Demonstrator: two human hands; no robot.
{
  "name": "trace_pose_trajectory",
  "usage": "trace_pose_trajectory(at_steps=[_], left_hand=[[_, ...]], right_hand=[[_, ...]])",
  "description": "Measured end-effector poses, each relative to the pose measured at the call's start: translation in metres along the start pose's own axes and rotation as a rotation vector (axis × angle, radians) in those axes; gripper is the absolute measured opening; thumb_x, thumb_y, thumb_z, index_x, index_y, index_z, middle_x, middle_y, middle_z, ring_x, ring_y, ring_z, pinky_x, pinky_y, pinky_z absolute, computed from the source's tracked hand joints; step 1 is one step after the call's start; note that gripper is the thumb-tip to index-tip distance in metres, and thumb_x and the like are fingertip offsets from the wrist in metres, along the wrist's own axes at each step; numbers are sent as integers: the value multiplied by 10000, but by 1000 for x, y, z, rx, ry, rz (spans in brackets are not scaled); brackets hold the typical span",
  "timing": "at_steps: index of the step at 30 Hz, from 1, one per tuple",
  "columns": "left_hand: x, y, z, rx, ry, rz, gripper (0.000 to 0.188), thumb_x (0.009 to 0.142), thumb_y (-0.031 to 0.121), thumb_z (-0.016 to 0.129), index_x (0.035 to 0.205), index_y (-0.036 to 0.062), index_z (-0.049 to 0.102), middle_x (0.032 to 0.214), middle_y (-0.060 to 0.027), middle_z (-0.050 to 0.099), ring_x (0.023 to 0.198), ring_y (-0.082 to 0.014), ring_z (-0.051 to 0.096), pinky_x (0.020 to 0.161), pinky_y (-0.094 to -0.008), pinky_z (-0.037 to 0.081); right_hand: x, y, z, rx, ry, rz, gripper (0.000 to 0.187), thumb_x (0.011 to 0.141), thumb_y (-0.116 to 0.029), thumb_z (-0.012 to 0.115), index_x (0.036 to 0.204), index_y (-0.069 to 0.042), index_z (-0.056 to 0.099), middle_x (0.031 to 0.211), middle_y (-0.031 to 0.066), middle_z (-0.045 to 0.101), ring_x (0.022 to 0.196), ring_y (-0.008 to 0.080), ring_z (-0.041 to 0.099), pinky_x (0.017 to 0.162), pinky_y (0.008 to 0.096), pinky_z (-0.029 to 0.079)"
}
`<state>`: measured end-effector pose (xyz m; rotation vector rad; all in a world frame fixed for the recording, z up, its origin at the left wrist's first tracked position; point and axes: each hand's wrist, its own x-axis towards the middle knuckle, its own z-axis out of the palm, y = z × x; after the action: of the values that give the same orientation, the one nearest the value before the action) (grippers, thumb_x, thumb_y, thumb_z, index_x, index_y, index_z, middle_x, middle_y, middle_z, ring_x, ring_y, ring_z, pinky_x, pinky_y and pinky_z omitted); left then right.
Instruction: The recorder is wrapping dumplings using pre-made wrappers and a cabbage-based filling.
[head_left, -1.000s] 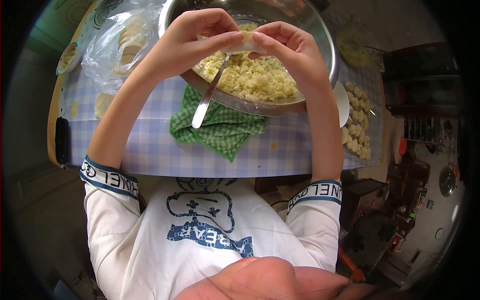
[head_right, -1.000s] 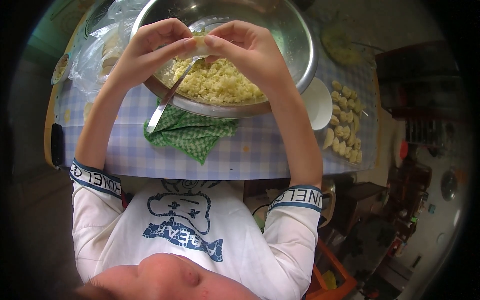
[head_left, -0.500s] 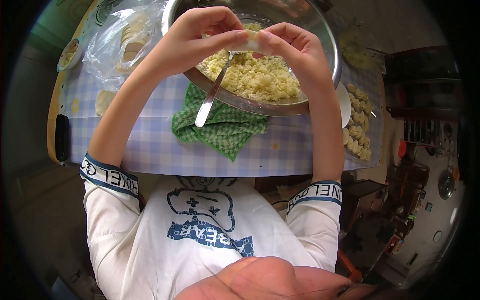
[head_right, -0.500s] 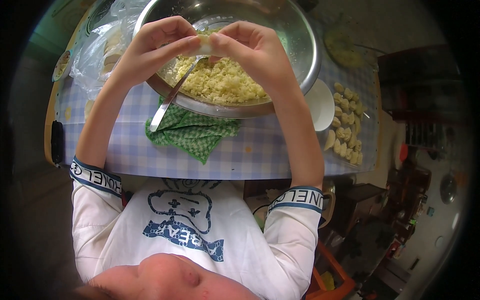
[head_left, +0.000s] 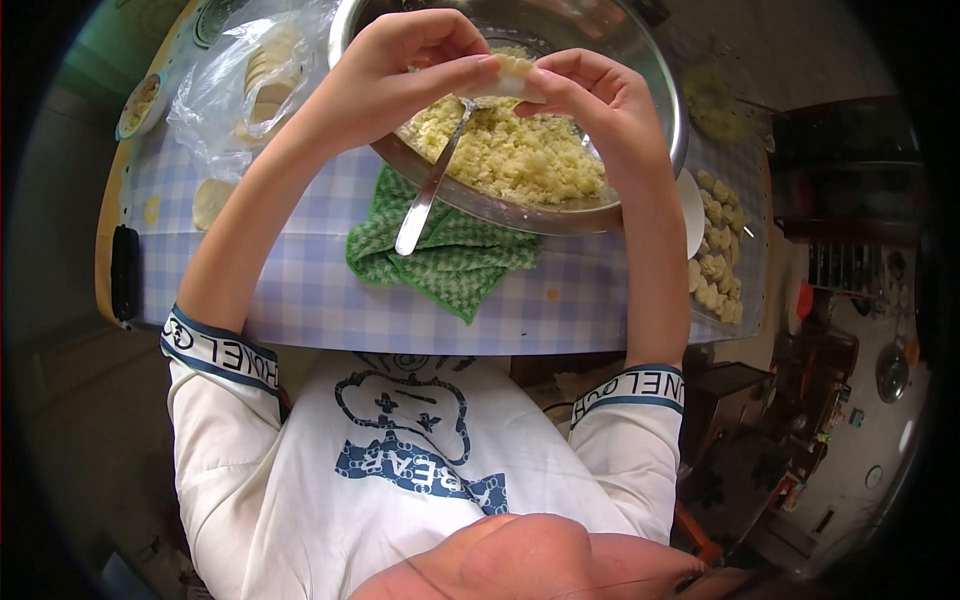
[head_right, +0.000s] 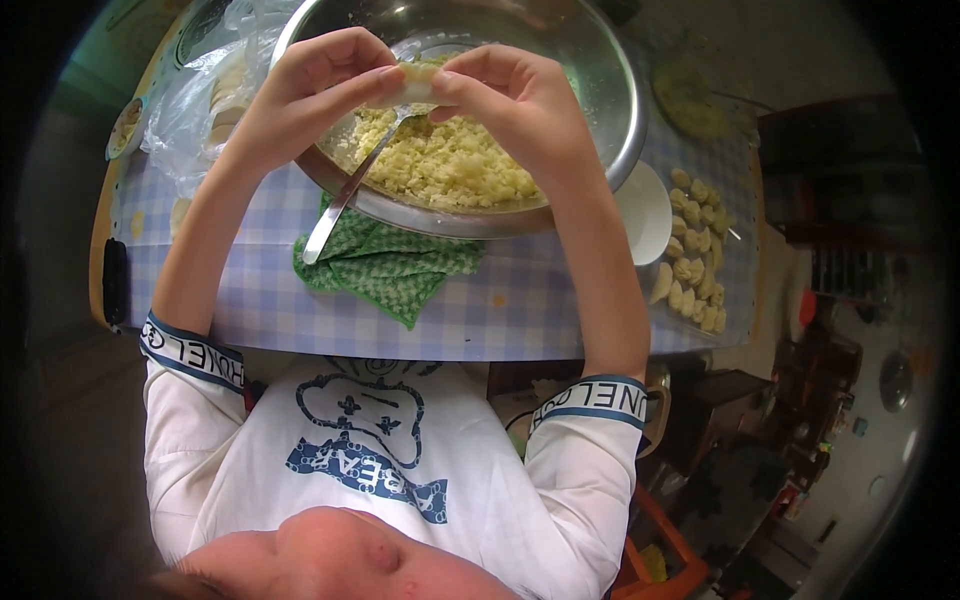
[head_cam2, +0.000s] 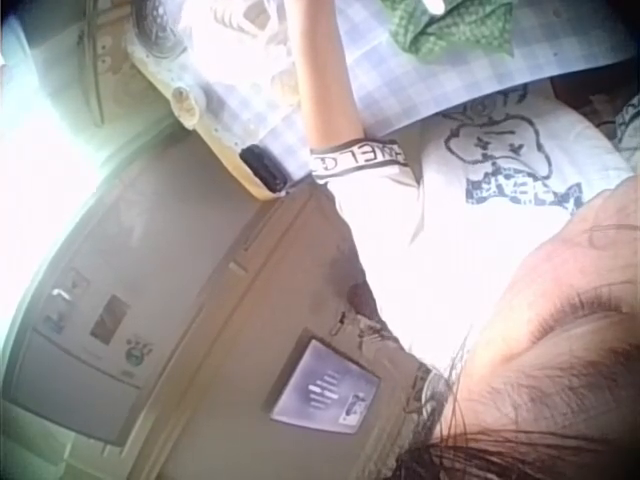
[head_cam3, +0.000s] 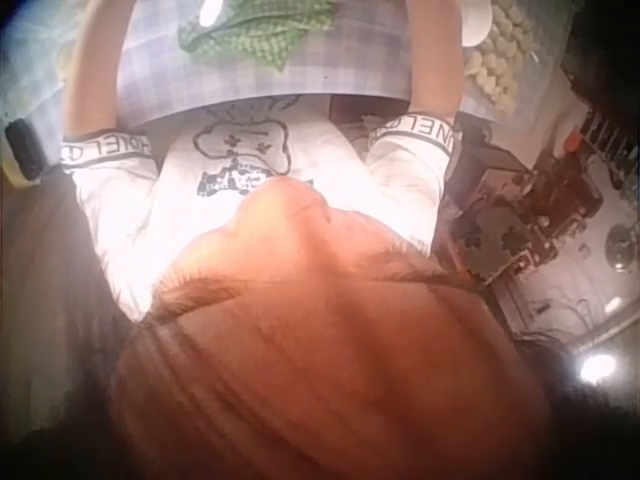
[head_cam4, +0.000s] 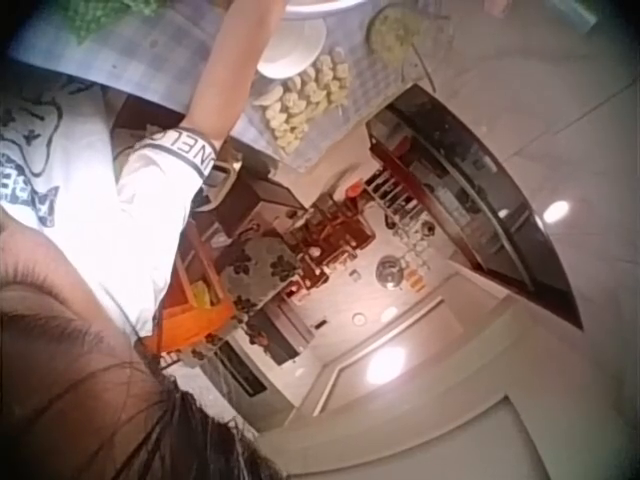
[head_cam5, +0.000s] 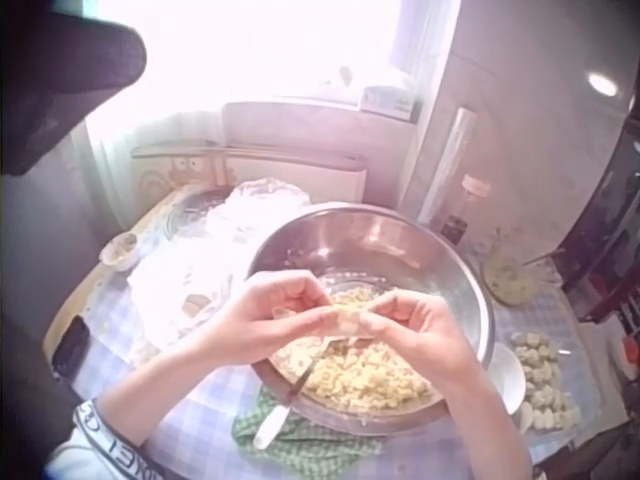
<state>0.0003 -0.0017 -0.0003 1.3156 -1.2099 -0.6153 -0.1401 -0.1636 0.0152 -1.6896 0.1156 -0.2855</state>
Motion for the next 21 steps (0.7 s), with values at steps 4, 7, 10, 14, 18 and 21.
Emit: trace_pose_trajectory(at_steps=[4,7,10,14,18,21], left_hand=[[0,-2,-1,-3,-5,14,158,876,118,574,955,-19,561,876,-19,566,832,-65,546,738,-209,452],[0,-3,-1,1,7,16,158,877,119,573,958,-17,563,877,-20,568,831,-67,547,735,-209,450],[0,-3,-1,0,-4,14,161,877,122,574,961,-16,563,881,-22,568,837,-69,547,740,-210,450],[0,-4,-2,8,0,28,163,877,123,574,961,-16,563,883,-23,568,843,-68,546,743,-210,449],[0,-4,-1,10,3,33,161,878,124,574,960,-15,564,881,-22,568,841,-67,544,740,-208,446],[0,-3,-1,6,2,27,161,878,124,573,960,-15,564,878,-21,568,837,-66,543,736,-208,445]], right_hand=[[0,-1,1,-29,4,1,200,822,-174,638,934,-9,622,826,69,648,745,149,641,731,264,511],[0,-1,1,-20,7,-19,199,827,-184,633,923,-10,627,817,68,649,743,148,642,729,262,511],[0,-1,1,-31,15,-27,194,838,-191,614,910,-12,634,803,66,648,736,150,644,735,262,512],[0,-7,3,60,59,31,184,834,-151,608,896,19,643,801,88,653,737,152,643,722,238,487],[0,-3,2,47,39,1,183,830,-164,608,899,2,641,793,76,650,733,157,646,736,254,502],[-1,-3,1,11,24,-27,181,823,-177,617,895,-13,638,779,66,648,728,149,645,744,265,507]])
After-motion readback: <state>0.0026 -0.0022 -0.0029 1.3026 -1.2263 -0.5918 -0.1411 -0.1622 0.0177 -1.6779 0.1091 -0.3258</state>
